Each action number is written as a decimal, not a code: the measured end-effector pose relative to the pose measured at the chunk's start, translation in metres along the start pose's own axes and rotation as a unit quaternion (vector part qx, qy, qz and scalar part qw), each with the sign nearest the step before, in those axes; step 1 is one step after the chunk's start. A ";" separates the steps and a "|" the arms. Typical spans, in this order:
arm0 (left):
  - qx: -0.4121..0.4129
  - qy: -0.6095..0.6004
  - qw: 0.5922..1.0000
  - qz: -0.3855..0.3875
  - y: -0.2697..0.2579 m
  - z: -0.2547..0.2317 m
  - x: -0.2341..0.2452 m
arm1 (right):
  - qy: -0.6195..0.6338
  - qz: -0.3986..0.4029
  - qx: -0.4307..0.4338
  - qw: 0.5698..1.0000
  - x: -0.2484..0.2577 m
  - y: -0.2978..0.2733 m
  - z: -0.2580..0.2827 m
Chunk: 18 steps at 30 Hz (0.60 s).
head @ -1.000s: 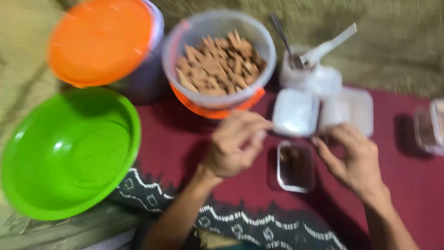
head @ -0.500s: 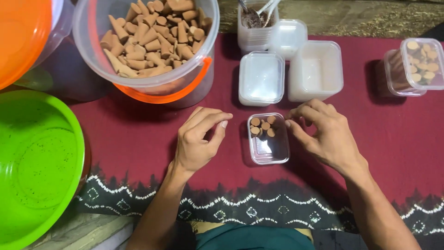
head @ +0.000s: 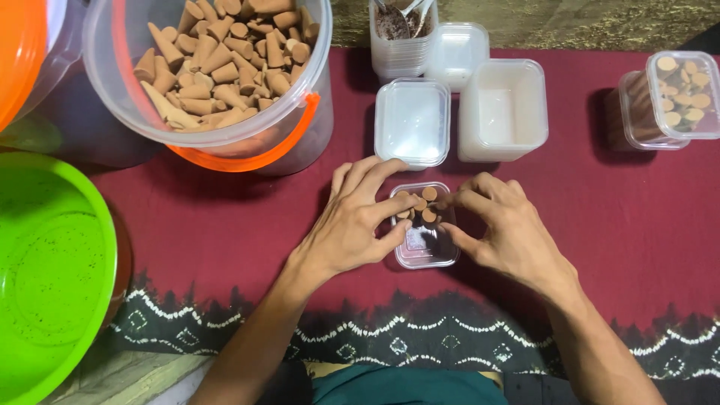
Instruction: Packing incense cones from a large storage bucket into small individual plastic containers.
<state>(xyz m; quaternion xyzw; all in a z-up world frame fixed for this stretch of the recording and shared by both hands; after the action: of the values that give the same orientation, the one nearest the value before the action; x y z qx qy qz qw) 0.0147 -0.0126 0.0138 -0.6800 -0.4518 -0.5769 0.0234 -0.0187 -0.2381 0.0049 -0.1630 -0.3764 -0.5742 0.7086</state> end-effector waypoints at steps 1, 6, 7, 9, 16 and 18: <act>0.000 -0.002 1.000 0.001 -0.001 0.000 -0.002 | 0.000 0.000 -0.002 1.000 0.000 -0.001 -0.001; 0.005 0.001 1.000 0.018 -0.009 0.006 -0.013 | 0.013 0.007 0.007 1.000 -0.002 -0.003 -0.006; 0.005 -0.001 1.000 0.019 -0.010 0.006 -0.014 | 0.013 0.008 0.005 1.000 -0.001 -0.003 -0.006; 0.012 -0.015 1.000 0.023 -0.011 0.006 -0.015 | 0.017 0.001 -0.006 1.000 0.001 -0.003 -0.007; 0.011 -0.042 0.999 0.029 -0.014 0.003 -0.018 | 0.041 -0.007 -0.015 0.999 -0.001 -0.004 -0.004; 0.014 -0.052 0.998 0.030 -0.015 0.003 -0.019 | 0.042 -0.017 -0.014 0.999 -0.002 -0.004 -0.002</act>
<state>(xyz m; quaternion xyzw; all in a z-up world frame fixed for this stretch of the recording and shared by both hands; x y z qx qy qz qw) 0.0086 -0.0134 -0.0095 -0.7219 -0.4395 -0.5338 0.0270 -0.0216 -0.2394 0.0017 -0.1419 -0.3405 -0.5982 0.7114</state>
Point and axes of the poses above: each hand's wrist, its own y-axis towards the middle knuckle, its own x-axis out of the back of the hand, z = x × y, the point moved 3 cm from there along y, towards the middle knuckle, and after that the axes turned 10 degrees about y, right-handed, at the moved point
